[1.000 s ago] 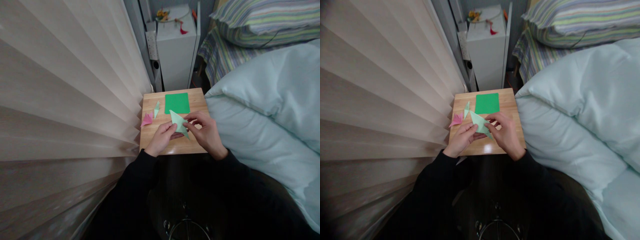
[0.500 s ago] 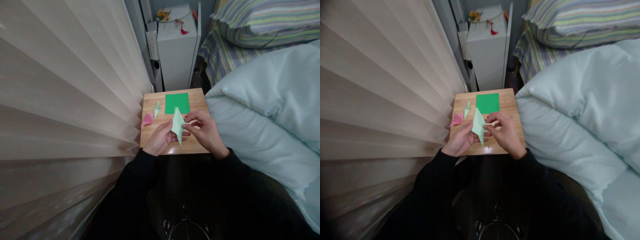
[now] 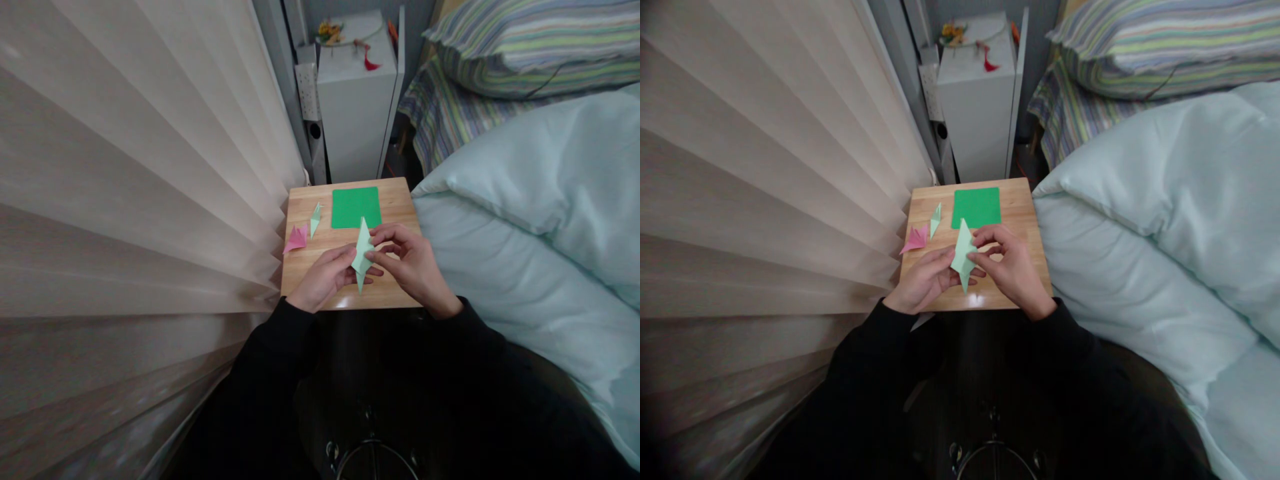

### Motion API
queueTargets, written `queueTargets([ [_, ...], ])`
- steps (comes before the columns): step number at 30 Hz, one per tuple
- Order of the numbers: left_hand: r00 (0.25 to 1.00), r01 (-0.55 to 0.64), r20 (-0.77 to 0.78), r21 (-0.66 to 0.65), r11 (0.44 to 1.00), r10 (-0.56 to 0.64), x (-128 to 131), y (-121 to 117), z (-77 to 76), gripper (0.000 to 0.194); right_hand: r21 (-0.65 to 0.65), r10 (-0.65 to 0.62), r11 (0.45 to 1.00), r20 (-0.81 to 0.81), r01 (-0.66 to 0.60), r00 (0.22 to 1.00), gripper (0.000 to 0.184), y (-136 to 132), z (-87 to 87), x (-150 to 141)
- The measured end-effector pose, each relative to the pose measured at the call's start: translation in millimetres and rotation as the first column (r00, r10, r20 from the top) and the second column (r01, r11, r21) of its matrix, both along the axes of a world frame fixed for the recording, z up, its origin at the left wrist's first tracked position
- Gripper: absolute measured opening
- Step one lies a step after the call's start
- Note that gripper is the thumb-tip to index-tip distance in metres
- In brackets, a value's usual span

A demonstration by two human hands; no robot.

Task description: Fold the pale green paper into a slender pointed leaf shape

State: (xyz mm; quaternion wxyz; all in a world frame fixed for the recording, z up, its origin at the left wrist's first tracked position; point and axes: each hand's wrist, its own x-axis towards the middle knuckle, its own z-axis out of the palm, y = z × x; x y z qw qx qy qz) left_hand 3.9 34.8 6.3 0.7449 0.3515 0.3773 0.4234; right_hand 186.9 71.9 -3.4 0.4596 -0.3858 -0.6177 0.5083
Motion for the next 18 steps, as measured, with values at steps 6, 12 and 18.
queueTargets([
  [6, 1.000, -0.008, 0.024, -0.025, 1.000, 0.009, 1.4, -0.2, 2.7, 0.047, 0.039, -0.059, 0.998, 0.043, 0.058, 0.997, 0.015, 0.9, -2.5, 0.5],
  [12, 0.999, 0.013, -0.033, 0.038, 0.999, -0.012, 2.2, -0.5, -1.7, 0.045, 0.030, -0.053, 0.998, 0.018, 0.053, 0.998, 0.013, 0.2, 0.0, -0.6],
  [18, 1.000, -0.010, -0.018, 0.030, 0.999, 0.011, 4.5, -0.7, -4.6, 0.037, 0.053, -0.043, 0.998, 0.030, 0.042, 0.999, 0.010, -0.3, 0.2, 0.3],
])
